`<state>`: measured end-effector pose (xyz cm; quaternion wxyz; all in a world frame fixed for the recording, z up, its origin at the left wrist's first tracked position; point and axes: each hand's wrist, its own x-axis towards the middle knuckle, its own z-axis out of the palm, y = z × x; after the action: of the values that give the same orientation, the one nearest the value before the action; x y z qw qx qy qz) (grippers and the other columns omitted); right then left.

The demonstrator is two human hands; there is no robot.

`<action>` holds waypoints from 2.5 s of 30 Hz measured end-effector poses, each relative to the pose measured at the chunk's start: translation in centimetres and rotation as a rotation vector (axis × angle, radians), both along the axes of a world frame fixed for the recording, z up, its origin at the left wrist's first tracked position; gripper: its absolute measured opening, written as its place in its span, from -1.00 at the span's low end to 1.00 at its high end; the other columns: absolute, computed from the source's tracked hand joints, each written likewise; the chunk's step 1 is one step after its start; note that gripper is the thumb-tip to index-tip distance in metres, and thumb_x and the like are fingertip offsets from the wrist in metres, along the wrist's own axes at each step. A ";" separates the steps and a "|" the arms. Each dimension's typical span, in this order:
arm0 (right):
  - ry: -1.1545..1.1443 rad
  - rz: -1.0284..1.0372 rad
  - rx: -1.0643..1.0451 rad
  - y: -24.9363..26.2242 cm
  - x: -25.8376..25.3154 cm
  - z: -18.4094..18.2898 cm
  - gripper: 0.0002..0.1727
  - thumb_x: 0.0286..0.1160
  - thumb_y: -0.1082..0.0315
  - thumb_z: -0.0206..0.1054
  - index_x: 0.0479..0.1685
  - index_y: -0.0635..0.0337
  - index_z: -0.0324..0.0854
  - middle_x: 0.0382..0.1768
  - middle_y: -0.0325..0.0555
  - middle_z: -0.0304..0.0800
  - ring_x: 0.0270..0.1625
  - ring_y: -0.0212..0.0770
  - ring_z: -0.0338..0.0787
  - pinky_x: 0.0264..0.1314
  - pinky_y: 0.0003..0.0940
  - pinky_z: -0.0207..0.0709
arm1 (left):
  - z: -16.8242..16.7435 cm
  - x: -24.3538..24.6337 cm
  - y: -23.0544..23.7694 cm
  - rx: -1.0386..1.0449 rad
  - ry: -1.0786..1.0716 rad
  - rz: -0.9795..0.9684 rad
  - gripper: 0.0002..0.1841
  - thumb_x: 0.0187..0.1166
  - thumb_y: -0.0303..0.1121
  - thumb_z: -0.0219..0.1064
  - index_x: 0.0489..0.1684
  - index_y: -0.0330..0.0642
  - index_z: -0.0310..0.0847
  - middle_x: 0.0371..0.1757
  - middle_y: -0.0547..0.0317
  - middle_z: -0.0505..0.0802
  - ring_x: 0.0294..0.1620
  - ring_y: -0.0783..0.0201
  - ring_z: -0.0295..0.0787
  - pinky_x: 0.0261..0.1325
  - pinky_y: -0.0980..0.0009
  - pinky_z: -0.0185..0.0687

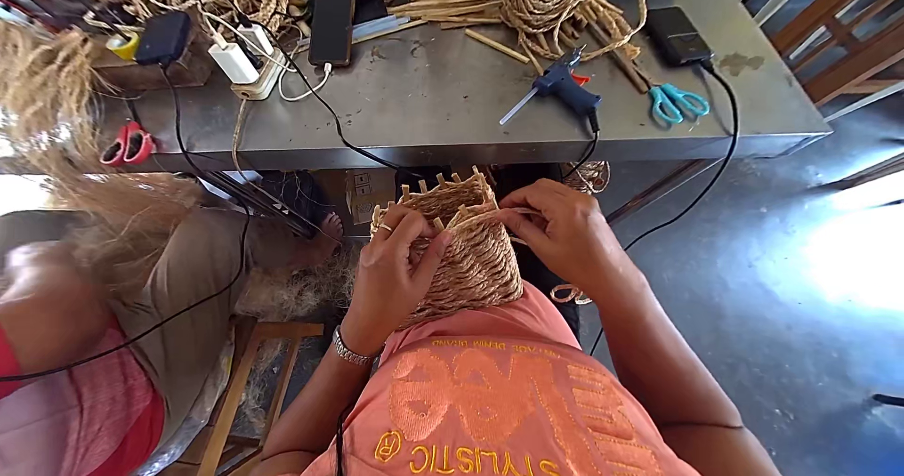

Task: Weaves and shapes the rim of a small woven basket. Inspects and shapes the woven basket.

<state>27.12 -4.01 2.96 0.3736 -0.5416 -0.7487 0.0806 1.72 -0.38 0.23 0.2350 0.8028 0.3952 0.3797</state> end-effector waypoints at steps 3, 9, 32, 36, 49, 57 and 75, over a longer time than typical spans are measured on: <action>-0.017 -0.042 -0.042 0.0 0.5 0.3 -0.76 0.65 0.16 0.35 -0.13 0.12 0.82 -0.28 -0.19 0.73 -0.30 -0.34 0.69 -0.22 -0.41 0.64 | 0.1 0.2 0.2 0.006 0.007 0.002 -0.79 0.68 -0.13 0.36 -0.21 -0.06 0.69 0.01 0.22 0.72 -0.44 0.47 0.70 -0.46 0.49 0.76; -0.065 -0.016 0.081 0.5 -0.2 2.5 -0.80 0.72 0.32 0.25 -0.03 0.19 0.78 -0.07 -0.08 0.73 -0.12 -0.26 0.74 -0.03 -0.36 0.69 | 0.1 0.4 0.2 0.013 0.008 -0.011 -0.78 0.67 -0.14 0.36 -0.24 -0.08 0.69 0.00 0.20 0.71 -0.47 0.47 0.69 -0.47 0.49 0.76; 0.220 0.103 -0.007 1.1 -1.0 1.0 -0.86 0.65 0.40 0.28 -0.04 0.24 0.72 -0.15 -0.11 0.78 -0.23 -0.40 0.81 -0.12 -0.50 0.78 | 2.3 -2.7 7.3 -0.090 -0.127 -0.432 -0.86 0.51 -0.37 0.46 -0.25 -0.21 0.62 -0.01 0.11 0.72 -0.42 0.42 0.73 -0.45 0.52 0.79; 0.225 0.077 -0.003 1.3 -1.8 -0.6 -0.86 0.66 0.41 0.29 -0.03 0.28 0.72 -0.11 -0.08 0.77 -0.12 -0.40 0.82 0.01 -0.50 0.78 | 1.2 -3.2 7.4 -0.158 -0.108 -0.389 -0.79 0.53 -0.33 0.45 -0.01 -0.18 0.61 0.06 0.12 0.73 -0.47 0.39 0.74 -0.46 0.45 0.82; 0.231 0.071 0.027 0.3 -2.2 -1.2 -0.84 0.65 0.41 0.30 0.00 0.27 0.73 -0.09 -0.08 0.74 -0.10 -0.40 0.80 0.02 -0.51 0.77 | 1.5 2.3 0.3 0.173 0.196 -0.038 -0.45 0.79 -0.26 0.13 0.77 -0.11 0.26 0.43 0.11 0.77 -0.01 0.22 0.87 -0.09 0.17 0.82; 0.269 0.054 0.004 -0.1 -1.8 -2.3 -0.85 0.64 0.43 0.31 0.01 0.26 0.74 -0.04 -0.09 0.75 -0.07 -0.41 0.82 0.04 -0.50 0.80 | -1.9 3.1 -1.0 0.320 0.320 0.056 -0.34 0.77 -0.19 0.14 0.86 -0.14 0.10 0.42 -0.07 0.69 0.04 0.10 0.81 -0.12 0.16 0.76; 0.191 0.135 0.144 -0.3 -3.7 2.8 -0.84 0.58 0.34 0.40 -0.06 0.23 0.80 -0.13 -0.17 0.78 -0.13 -0.45 0.82 -0.02 -0.55 0.79 | 3.8 -0.9 2.4 0.004 -0.112 -0.262 -0.40 0.72 -0.38 0.22 0.75 -0.10 0.11 0.11 0.15 0.76 -0.19 0.38 0.76 -0.16 0.45 0.78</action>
<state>23.39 -4.35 5.73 0.4746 -0.4516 -0.7485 0.1029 0.82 1.98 4.04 0.3028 0.8254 0.2725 0.3909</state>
